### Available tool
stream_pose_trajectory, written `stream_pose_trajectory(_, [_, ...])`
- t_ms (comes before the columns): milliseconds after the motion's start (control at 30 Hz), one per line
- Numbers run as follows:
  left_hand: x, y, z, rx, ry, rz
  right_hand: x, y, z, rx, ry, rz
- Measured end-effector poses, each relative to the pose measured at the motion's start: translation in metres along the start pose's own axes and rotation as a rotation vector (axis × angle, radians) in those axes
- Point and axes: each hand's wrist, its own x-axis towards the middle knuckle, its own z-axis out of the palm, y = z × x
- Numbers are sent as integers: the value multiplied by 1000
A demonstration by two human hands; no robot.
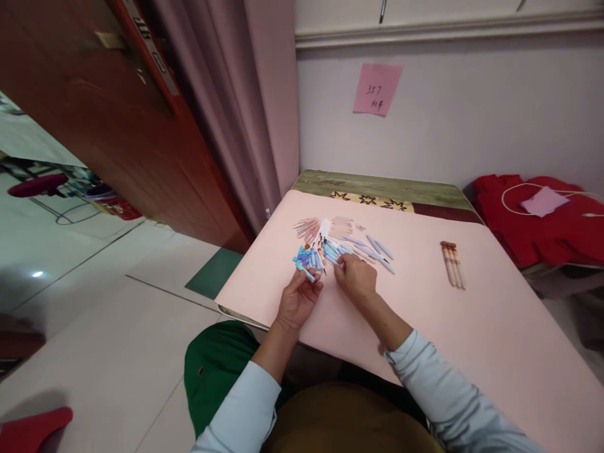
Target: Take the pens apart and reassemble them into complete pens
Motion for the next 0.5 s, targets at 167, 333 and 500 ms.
stream_pose_trajectory(167, [3, 0, -1, -39, -5, -22, 1, 6, 2, 29, 77, 24])
stream_pose_trajectory(333, [3, 2, 1, -63, 39, -41, -2, 1, 2, -8, 54, -99])
stream_pose_trajectory(500, [0, 4, 4, -119, 109, -61, 4, -10, -3, -147, -52, -73])
